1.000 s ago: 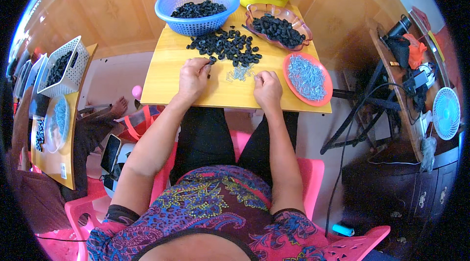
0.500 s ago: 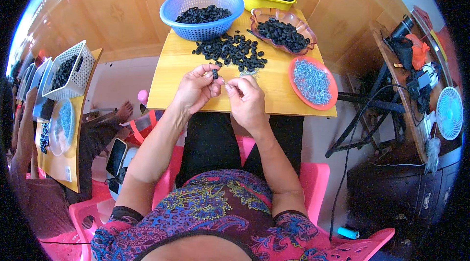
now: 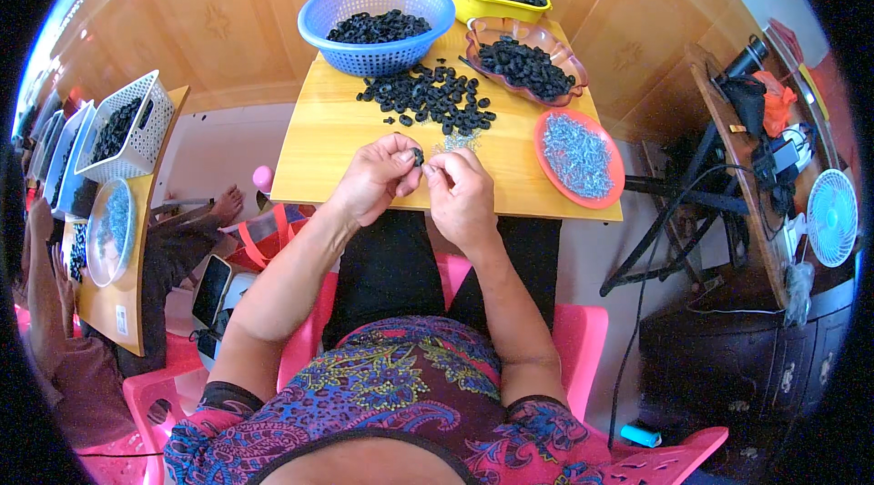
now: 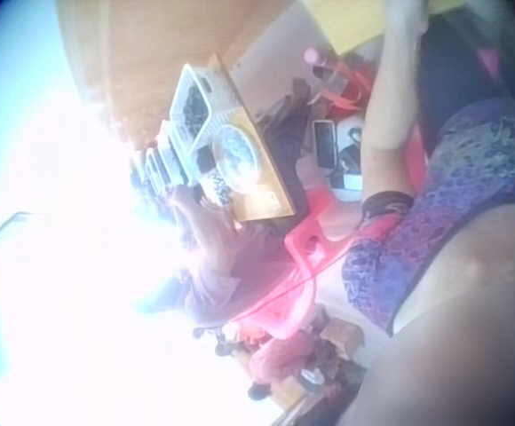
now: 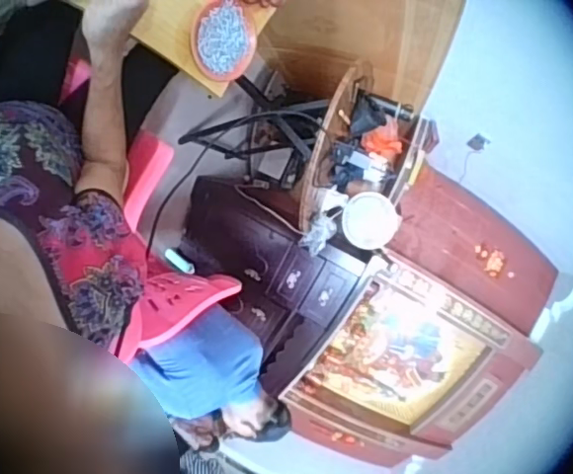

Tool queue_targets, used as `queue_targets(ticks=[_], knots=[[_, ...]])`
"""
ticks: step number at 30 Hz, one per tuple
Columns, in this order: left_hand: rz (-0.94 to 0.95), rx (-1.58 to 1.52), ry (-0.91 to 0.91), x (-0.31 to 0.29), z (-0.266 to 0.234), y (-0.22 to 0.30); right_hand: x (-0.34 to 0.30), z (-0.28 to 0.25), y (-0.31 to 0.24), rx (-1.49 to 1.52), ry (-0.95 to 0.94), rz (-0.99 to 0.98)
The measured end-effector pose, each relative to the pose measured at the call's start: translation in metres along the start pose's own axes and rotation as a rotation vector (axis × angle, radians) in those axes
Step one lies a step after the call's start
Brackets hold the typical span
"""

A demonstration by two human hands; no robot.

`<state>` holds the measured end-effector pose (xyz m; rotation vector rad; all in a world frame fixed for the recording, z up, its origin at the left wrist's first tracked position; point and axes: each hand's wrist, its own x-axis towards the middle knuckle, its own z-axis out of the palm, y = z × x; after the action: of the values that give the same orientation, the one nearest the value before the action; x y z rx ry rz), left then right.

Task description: The person assembles plastic components by picking up plastic pieces and metal springs from the table and inserting the springs into the plastic pieces by hand.

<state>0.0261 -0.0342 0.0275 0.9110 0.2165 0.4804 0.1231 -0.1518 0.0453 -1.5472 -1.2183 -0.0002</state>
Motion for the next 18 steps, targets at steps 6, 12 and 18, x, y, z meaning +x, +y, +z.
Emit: queue_targets(ticks=[6, 12, 18], knots=[[-0.106, -0.048, 0.058, -0.004, 0.009, -0.012, -0.005, 0.001, 0.010, 0.110, 0.025, 0.138], [-0.205, -0.186, 0.113, -0.003, 0.001, -0.012, 0.006, -0.004, 0.028, 0.140, -0.182, 0.143], [-0.177, -0.311, 0.241, 0.002, -0.020, 0.004, 0.054, 0.010, 0.062, -0.093, -0.106, 0.012]])
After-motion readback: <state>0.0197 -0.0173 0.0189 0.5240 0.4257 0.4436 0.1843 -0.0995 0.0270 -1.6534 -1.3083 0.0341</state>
